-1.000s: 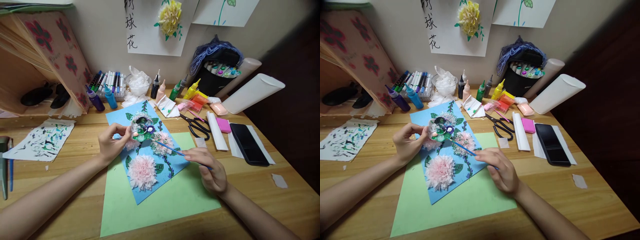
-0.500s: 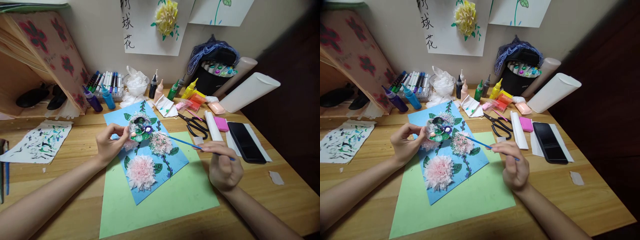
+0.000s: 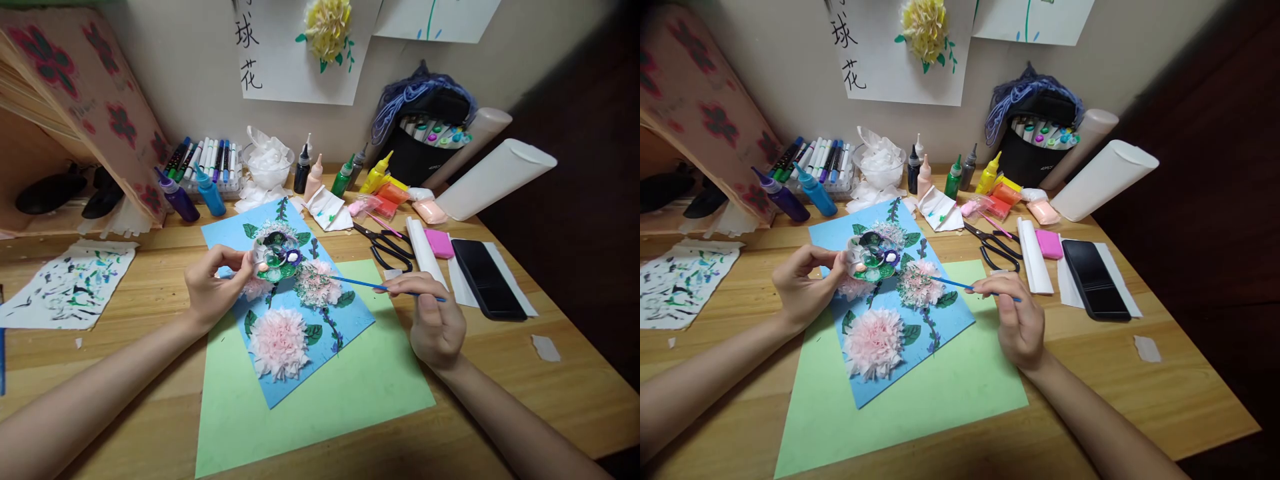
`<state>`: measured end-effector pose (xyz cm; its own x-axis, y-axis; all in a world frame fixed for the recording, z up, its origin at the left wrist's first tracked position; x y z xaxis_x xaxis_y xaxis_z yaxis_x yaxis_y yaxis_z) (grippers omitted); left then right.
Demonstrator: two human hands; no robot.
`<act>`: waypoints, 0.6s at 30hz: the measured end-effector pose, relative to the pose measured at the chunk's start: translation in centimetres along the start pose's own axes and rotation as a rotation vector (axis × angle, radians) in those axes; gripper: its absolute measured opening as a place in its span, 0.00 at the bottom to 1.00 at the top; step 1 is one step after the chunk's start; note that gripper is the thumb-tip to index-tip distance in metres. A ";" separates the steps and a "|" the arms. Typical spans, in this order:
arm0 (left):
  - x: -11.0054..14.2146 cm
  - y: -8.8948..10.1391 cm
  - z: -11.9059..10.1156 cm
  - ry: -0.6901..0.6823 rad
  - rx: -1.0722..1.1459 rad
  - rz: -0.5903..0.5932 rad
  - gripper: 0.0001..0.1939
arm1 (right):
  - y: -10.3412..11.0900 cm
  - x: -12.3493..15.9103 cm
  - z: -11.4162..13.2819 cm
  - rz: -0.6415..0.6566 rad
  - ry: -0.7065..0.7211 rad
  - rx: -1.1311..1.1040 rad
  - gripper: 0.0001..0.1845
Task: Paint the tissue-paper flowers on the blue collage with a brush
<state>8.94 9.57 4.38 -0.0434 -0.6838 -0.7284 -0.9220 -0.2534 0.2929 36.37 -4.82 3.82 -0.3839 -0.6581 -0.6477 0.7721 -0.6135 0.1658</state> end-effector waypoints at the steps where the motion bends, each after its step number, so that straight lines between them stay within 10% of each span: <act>1: 0.0 0.0 0.0 0.003 0.002 0.001 0.06 | 0.0 0.0 0.1 -0.003 0.007 0.007 0.16; 18: 0.1 0.0 0.1 -0.002 0.005 -0.009 0.06 | -0.3 -0.2 0.9 0.065 0.059 0.078 0.15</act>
<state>8.90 9.64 4.24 -0.0357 -0.6804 -0.7320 -0.9242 -0.2562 0.2832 35.76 -4.85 4.59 -0.3020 -0.6726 -0.6756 0.7517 -0.6039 0.2652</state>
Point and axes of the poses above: each hand's wrist, its own x-axis away from the middle knuckle, its own y-axis out of the back of the hand, z = x × y, the point moved 8 cm from there along -x, towards the middle knuckle, and after that the axes turned 7 degrees about -z, right-handed, at the moved point
